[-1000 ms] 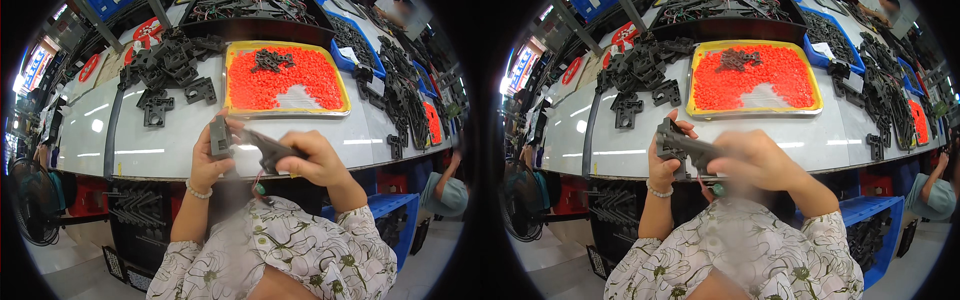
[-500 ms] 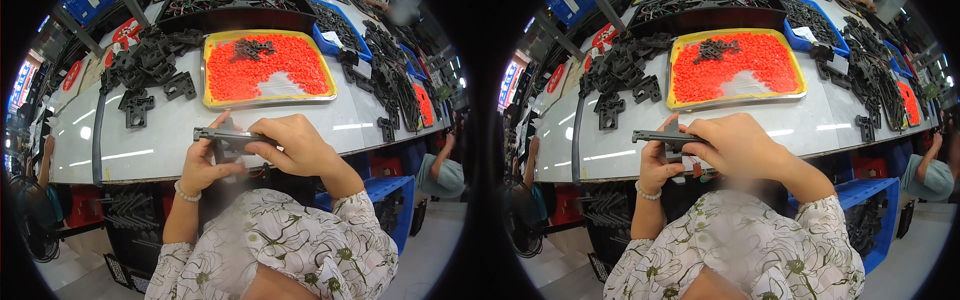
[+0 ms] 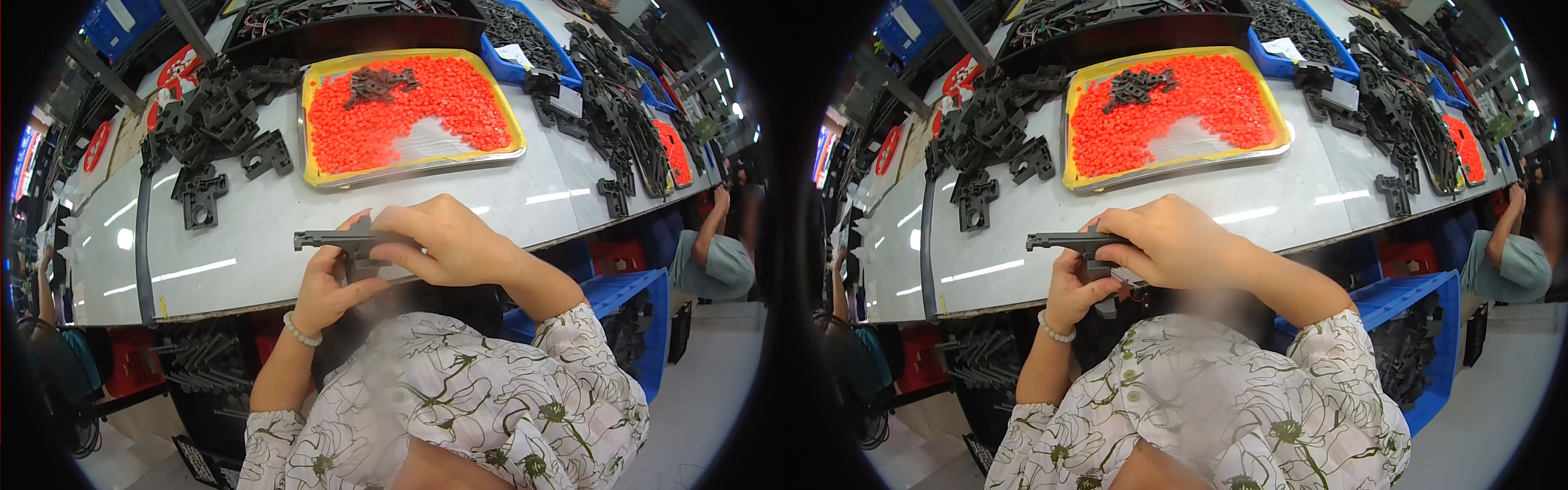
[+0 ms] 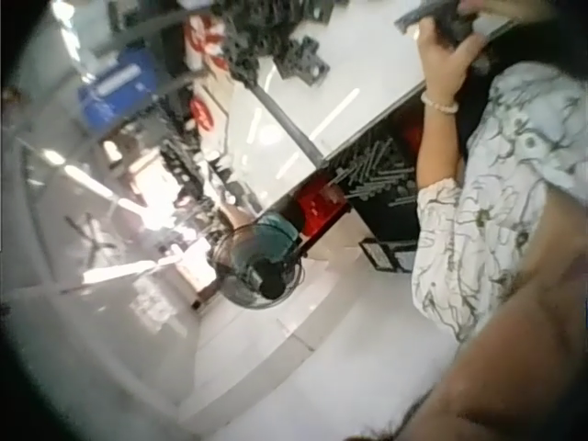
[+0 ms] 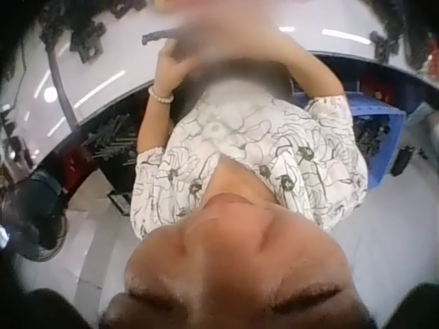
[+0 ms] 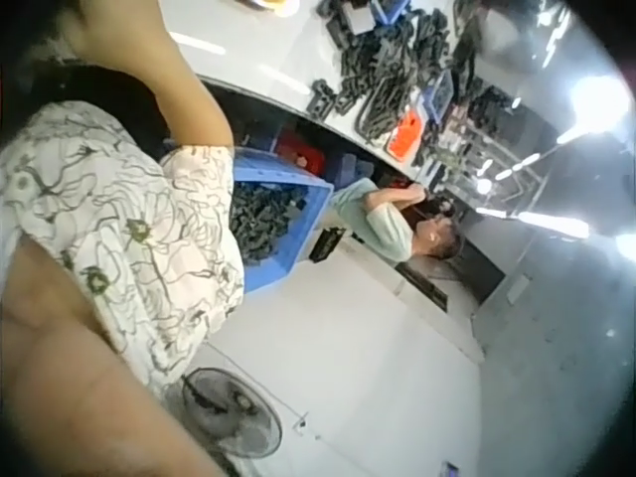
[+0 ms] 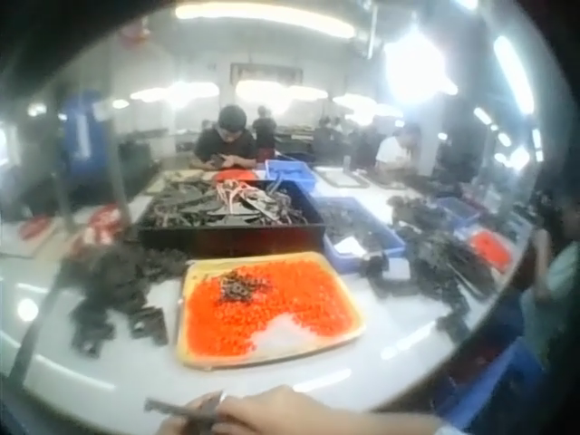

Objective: The person assembles plastic housings by hand, inserting internal components and wiring harnesses into them.

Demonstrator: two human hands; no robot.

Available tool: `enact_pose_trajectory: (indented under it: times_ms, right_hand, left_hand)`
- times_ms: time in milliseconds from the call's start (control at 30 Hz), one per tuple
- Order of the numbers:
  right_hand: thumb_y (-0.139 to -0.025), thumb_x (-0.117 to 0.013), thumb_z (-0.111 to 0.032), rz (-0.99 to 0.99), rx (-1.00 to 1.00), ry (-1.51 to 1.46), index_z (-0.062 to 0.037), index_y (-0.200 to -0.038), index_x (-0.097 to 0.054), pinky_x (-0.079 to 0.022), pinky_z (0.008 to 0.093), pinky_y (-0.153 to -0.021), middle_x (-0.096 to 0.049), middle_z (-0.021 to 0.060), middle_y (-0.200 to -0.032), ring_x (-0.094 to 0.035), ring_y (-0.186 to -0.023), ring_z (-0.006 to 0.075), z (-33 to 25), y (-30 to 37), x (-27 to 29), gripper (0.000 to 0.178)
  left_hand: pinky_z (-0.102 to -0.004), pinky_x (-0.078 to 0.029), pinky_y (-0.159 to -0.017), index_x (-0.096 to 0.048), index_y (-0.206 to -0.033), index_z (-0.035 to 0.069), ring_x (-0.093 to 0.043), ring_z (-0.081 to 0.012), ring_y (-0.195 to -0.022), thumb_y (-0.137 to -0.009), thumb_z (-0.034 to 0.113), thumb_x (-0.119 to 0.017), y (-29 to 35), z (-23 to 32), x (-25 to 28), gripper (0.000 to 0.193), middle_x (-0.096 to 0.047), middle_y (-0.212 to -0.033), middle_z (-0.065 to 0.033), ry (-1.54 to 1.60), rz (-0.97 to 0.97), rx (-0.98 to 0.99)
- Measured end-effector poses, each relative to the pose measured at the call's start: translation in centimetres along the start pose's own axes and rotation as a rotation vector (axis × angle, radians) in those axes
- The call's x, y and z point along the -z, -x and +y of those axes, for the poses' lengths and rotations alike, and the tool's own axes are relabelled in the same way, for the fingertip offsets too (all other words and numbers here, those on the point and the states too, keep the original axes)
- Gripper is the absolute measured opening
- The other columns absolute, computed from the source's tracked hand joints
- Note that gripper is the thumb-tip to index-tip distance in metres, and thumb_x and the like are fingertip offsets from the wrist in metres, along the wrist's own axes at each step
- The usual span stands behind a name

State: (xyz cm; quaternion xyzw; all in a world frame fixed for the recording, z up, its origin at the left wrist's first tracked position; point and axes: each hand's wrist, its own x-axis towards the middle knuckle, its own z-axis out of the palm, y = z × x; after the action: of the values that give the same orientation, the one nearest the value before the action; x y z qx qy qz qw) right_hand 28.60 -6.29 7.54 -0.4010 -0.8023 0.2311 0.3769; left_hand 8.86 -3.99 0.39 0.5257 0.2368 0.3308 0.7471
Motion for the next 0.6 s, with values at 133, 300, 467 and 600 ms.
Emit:
enact_pose_trajectory:
  times_ms: [133, 300, 467, 600]
  right_hand:
    - [-0.088, -0.053, -0.026, -0.266, -0.248, -0.287, -0.0047, -0.102, -0.061, -0.042, 0.0282, -0.048, -0.060, 0.0088, -0.065, -0.056, -0.051, 0.0190, 0.5, -1.4, 2.8, 0.027]
    - [-0.087, -0.054, -0.024, 0.068, -0.456, -0.029, -0.0019, -0.104, -0.063, -0.047, 0.0274, -0.065, -0.064, 0.0082, -0.080, -0.059, -0.074, 0.0144, 9.2, -2.9, 5.8, 0.028]
    - [-0.076, -0.066, -0.025, 0.206, -0.418, 0.373, 0.0005, -0.100, -0.062, -0.047, 0.0336, -0.076, -0.064, 0.0145, -0.088, -0.060, -0.084, 0.0231, 16.9, -5.9, 6.5, 0.035]
    - [-0.071, -0.066, -0.026, 0.275, -0.453, 0.620, -0.0023, -0.096, -0.064, -0.047, 0.0411, -0.077, -0.063, 0.0174, -0.093, -0.060, -0.089, 0.0323, 19.7, -8.7, 6.0, 0.035]
  left_hand:
    - [-0.0349, -0.042, -0.094, -0.031, -0.134, 0.002, -0.049, -0.0201, -0.112, -0.068, 0.002, -0.072, -0.4, -2.5, 0.7, 0.078, -0.046, -0.125, -0.0106, 0.061, 0.014, -0.038]
    - [-0.0412, -0.044, -0.092, -0.035, -0.131, 0.004, -0.055, -0.0283, -0.105, -0.070, 0.009, -0.072, -1.2, -2.7, 1.0, 0.072, -0.052, -0.118, -0.0177, 0.367, 0.099, -0.105]
    - [-0.0376, -0.050, -0.087, -0.046, -0.115, -0.007, -0.056, -0.0273, -0.102, -0.071, 0.024, -0.072, -1.6, -2.3, 0.1, 0.059, -0.051, -0.115, -0.0211, 0.269, 0.137, -0.191]
    - [-0.0365, -0.051, -0.085, -0.046, -0.115, -0.007, -0.058, -0.0271, -0.100, -0.071, 0.025, -0.072, -1.3, -2.4, 0.4, 0.060, -0.051, -0.116, -0.0221, 0.273, 0.139, -0.173]
